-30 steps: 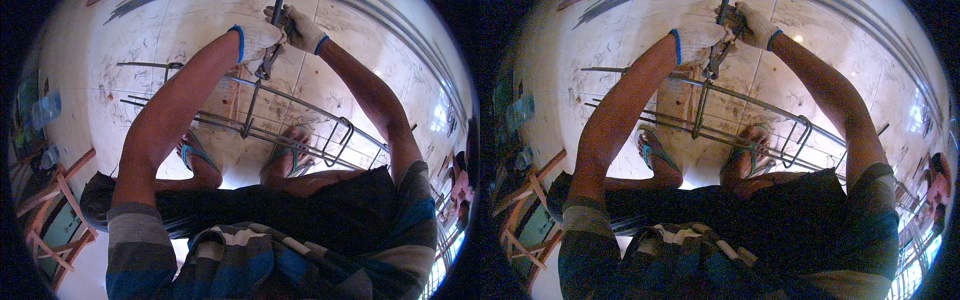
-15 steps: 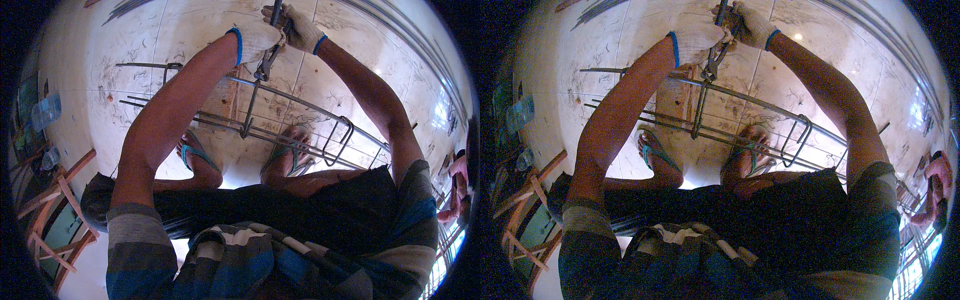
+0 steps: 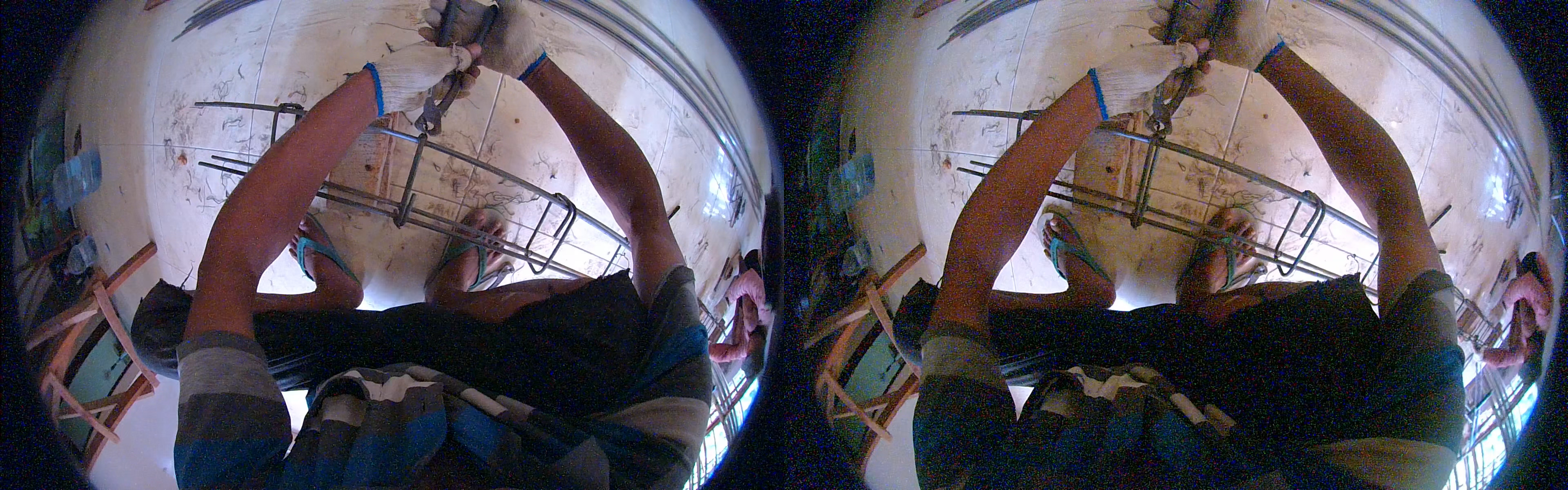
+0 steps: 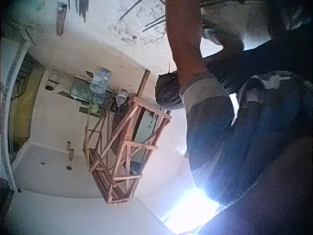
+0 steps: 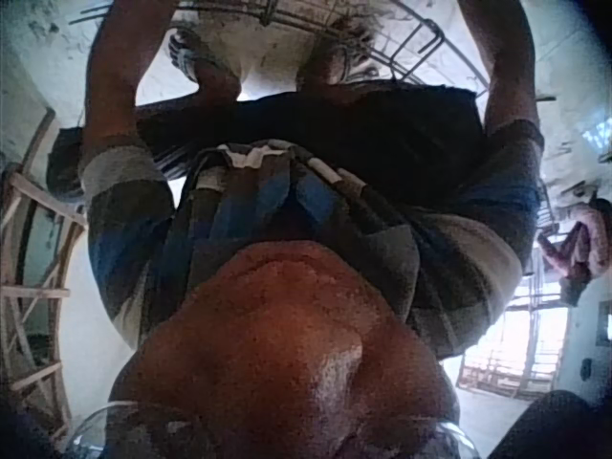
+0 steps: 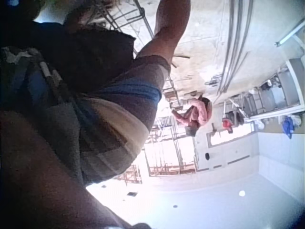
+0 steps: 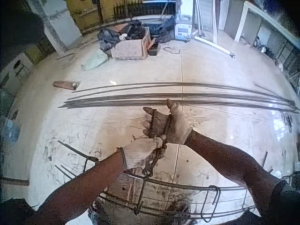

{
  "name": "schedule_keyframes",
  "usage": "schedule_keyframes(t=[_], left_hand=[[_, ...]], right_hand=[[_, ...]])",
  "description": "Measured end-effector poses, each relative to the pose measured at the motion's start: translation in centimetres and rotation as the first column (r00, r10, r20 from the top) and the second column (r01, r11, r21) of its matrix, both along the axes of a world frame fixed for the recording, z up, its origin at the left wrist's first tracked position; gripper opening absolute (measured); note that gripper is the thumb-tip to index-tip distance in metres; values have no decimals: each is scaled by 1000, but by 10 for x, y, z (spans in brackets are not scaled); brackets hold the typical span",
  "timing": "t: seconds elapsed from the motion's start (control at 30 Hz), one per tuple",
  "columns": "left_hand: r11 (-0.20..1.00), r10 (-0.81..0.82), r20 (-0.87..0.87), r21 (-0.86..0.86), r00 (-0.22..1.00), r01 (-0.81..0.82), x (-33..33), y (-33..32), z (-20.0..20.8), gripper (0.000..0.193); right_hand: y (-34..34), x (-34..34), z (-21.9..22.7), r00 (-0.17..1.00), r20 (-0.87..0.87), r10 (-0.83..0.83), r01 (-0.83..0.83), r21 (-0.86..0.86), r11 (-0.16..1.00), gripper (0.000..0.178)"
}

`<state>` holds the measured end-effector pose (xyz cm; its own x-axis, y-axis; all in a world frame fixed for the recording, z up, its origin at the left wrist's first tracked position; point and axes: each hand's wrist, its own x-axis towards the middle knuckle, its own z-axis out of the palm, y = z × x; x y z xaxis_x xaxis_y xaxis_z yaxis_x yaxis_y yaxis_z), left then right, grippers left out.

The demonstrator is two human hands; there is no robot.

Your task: The person sits on the floor and assembles a metal frame by tying thin wires around the intersections of metal rods. They use pliers to twist and secure the wires, working methodically along the length of the frame.

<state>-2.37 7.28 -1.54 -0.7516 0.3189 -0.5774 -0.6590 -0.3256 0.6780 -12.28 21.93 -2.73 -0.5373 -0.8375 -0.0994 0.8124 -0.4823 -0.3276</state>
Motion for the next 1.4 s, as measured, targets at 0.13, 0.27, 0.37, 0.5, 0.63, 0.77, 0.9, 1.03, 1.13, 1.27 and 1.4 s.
schedule_keyframes(t=[0.13,0.27,0.37,0.5,0.63,0.77,0.9,1.03,1.13,1.27,1.4], left_hand=[[926,-287,-205,-309,936,216,-8,-5,-12,38],[421,-419,7,-884,908,201,-3,10,15,63],[245,-291,-298,-942,909,-230,12,35,9,73],[166,-157,-531,-845,832,-508,20,58,11,70],[294,-108,-460,-862,881,-414,19,50,19,65],[381,-232,-369,-886,900,-265,8,28,2,64],[402,-276,-367,-883,888,-241,4,32,10,63],[238,-222,-410,-902,885,-359,4,42,6,64],[288,-209,-416,-891,885,-351,5,50,20,59],[573,-388,-452,-801,804,-174,-10,28,-9,34],[948,-178,-254,214,950,235,-23,-12,-56,18]], right_hand=[[-4,-9,-10,992,128,-19,16,18,1000,61],[-10,-2,11,985,98,-145,121,222,968,50],[-13,-1,15,974,-56,-219,225,323,919,46],[-17,10,35,925,-230,-303,378,475,795,39],[-22,16,45,856,-306,-416,510,367,778,30],[-26,19,63,891,-248,-380,450,372,812,25],[-27,6,35,865,-345,-365,490,417,766,26],[-45,7,45,802,-527,-280,594,658,463,28],[-47,3,41,805,-488,-338,592,689,417,24],[-38,8,52,840,-497,-218,543,759,360,26],[-25,0,32,836,-491,-246,539,652,532,35]])
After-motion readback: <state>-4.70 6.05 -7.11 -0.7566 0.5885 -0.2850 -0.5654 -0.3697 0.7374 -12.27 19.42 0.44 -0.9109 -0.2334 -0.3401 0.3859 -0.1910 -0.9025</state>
